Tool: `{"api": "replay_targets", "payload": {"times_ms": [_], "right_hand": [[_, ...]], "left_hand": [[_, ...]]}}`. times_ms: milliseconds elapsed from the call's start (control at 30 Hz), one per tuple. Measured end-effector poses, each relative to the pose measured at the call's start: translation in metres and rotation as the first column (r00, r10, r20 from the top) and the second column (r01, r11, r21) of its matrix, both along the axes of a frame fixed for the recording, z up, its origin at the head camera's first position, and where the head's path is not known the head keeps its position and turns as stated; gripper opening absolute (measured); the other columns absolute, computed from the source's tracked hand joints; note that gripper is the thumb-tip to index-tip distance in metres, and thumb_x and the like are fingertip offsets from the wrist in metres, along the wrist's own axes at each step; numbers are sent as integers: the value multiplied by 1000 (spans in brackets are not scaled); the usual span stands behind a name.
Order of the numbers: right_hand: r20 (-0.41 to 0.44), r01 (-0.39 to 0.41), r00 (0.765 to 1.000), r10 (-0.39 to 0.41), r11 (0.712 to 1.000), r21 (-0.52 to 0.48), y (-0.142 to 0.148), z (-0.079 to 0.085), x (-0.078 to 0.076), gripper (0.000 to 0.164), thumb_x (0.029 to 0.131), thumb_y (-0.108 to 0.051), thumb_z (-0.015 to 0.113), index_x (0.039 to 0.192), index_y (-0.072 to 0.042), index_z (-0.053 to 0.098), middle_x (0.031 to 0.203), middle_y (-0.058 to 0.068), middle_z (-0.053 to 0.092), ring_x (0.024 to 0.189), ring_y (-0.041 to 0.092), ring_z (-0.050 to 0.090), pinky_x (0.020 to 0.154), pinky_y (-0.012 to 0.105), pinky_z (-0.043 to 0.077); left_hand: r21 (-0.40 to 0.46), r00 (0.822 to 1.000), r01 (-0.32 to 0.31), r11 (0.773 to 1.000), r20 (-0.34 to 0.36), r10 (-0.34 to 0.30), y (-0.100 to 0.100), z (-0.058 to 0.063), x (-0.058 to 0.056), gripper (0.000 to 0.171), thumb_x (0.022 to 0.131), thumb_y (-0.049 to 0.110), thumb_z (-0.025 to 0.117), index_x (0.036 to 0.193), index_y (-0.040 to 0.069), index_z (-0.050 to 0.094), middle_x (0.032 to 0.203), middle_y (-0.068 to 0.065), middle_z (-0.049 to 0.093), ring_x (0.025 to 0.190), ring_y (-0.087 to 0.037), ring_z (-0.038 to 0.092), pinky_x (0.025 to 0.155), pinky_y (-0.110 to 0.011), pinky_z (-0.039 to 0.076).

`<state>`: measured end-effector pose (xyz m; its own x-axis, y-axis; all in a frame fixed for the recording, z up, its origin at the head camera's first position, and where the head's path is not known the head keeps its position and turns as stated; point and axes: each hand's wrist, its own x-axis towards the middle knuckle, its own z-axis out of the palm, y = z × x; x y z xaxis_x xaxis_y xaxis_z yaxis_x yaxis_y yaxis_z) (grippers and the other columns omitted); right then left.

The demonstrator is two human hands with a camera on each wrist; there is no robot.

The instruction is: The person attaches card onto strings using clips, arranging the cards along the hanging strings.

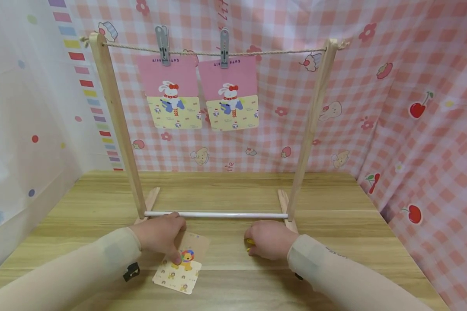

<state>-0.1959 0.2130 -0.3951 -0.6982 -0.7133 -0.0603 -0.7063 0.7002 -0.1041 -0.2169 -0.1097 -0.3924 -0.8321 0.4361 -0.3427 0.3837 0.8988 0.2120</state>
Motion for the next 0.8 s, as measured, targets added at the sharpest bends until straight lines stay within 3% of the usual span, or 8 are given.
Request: {"api": "replay_targets", "payload": {"times_ms": [400,667,800], "right_hand": [[-17,-1,1000,1,1000,13,0,-3,0,15,90,-24,84,94,-19,70,86,-10,63,80,4,56,75,31,54],[-24,9,1000,-8,1000,25,0,-5,1,16,90,-25,84,98,-18,72,92,-8,69,87,6,63,80,32,58],[-28,6,1000,-6,1000,25,0,-5,2,15,90,-25,84,97,-19,72,91,-8,68,85,5,61,79,31,57]], "left_hand": [[80,998,-53,995,19,52,0,-3,1,60,67,47,99,101,15,61,94,1,57,83,-18,56,76,-38,51],[101,999,-45,994,26,42,-2,-5,-1,67,68,47,99,113,14,62,97,3,59,86,-17,57,83,-39,53],[95,999,-30,995,16,29,-2,-5,0,66,67,48,99,110,15,61,96,3,59,85,-17,56,81,-38,52]]}}
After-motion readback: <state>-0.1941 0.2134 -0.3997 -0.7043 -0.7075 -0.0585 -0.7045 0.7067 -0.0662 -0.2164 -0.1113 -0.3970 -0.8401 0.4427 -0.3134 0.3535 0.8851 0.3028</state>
